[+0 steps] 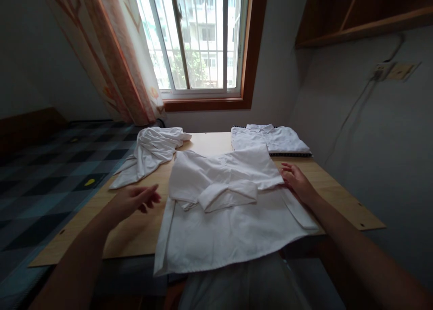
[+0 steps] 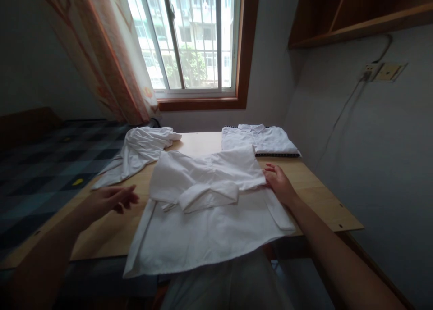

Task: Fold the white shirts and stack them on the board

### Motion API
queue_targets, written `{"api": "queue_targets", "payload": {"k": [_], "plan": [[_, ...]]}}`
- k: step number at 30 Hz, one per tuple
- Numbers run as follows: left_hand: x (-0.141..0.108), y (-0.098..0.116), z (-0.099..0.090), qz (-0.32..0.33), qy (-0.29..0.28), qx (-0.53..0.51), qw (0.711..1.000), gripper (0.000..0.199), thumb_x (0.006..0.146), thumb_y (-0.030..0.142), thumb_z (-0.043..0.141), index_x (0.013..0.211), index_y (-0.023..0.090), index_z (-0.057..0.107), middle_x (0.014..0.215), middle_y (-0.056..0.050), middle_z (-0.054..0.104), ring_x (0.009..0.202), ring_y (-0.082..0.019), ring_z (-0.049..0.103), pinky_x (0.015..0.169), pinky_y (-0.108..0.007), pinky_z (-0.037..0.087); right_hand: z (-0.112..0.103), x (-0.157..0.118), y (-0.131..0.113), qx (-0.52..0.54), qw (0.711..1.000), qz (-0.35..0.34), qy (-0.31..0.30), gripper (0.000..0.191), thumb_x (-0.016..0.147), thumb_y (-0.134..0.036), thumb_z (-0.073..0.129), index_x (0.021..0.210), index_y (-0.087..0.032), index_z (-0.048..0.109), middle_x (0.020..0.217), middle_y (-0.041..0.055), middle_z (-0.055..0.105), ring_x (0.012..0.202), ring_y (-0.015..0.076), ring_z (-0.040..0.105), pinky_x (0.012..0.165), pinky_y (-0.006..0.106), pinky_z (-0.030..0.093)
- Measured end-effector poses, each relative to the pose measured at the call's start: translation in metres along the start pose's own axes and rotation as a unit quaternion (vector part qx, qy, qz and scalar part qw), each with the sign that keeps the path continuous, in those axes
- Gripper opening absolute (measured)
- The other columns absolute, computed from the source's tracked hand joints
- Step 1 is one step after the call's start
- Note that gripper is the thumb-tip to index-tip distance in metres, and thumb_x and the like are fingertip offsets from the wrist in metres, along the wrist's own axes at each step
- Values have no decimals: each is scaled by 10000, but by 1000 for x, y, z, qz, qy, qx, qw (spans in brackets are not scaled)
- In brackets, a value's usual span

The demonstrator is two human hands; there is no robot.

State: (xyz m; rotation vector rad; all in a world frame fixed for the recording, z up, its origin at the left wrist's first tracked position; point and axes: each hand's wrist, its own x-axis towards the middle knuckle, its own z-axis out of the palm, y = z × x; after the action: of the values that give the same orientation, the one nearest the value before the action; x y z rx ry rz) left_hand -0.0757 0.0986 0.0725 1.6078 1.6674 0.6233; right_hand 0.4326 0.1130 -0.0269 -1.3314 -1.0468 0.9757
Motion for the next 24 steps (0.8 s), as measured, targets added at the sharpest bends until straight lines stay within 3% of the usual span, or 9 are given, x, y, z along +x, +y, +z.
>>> {"api": "queue_targets", "payload": {"k": [2, 5, 10, 13, 19, 21, 24], "plan": [[15, 5, 11, 21, 47, -9, 999, 619, 604, 796, 621, 767, 200, 662, 623, -34, 664, 561, -197, 620, 480, -277, 505, 0, 6, -3, -19, 999, 42, 11, 481, 750, -503, 742, 1123, -253, 569, 1091, 94, 698, 829, 227, 711, 615, 324, 619], [31, 10, 33, 31, 41, 17, 999, 584, 628, 782, 599, 744, 210, 577, 565, 5, 606, 511, -181, 589, 456, -266, 467, -1, 9, -9, -65, 992, 101, -45, 424, 719, -514, 781, 968, -208, 625, 893, 94, 723, 670, 199, 695, 518, 281, 579], [35, 4, 49, 56, 62, 46, 995, 526, 690, 729, 562, 735, 205, 579, 622, -8, 621, 597, -199, 605, 502, -270, 462, 3, 4, -12, -127, 986, 72, -80, 364, 703, -530, 775, 709, -192, 639, 730, 49, 696, 645, 193, 663, 500, 257, 533], [33, 1, 49, 48, 51, -11, 997, 519, 691, 700, 586, 764, 187, 622, 688, -20, 647, 686, -211, 620, 556, -276, 512, 5, 3, -16, -100, 989, 67, -85, 309, 740, -505, 730, 747, -200, 680, 785, 54, 724, 715, 223, 678, 580, 299, 571], [22, 14, 36, -47, 12, -211, 976, 398, 675, 539, 702, 837, 183, 629, 784, -15, 675, 739, -188, 649, 722, -344, 611, -1, -1, -38, -43, 994, 65, -76, 276, 771, -499, 695, 851, -237, 726, 972, 77, 756, 944, 292, 695, 712, 343, 613], [15, 15, 29, -65, 6, -225, 972, 395, 628, 517, 741, 803, 182, 630, 772, -20, 684, 708, -184, 647, 727, -352, 614, -6, -6, -47, -53, 995, 50, -67, 293, 759, -525, 694, 844, -246, 723, 981, 75, 750, 974, 290, 685, 737, 336, 611], [-1, 9, 21, -79, -11, -165, 983, 437, 580, 585, 736, 708, 181, 628, 690, -27, 666, 620, -181, 615, 638, -329, 587, -14, -17, -57, -78, 993, 49, -72, 350, 722, -582, 705, 797, -240, 713, 944, 79, 740, 945, 278, 677, 748, 334, 600]]}}
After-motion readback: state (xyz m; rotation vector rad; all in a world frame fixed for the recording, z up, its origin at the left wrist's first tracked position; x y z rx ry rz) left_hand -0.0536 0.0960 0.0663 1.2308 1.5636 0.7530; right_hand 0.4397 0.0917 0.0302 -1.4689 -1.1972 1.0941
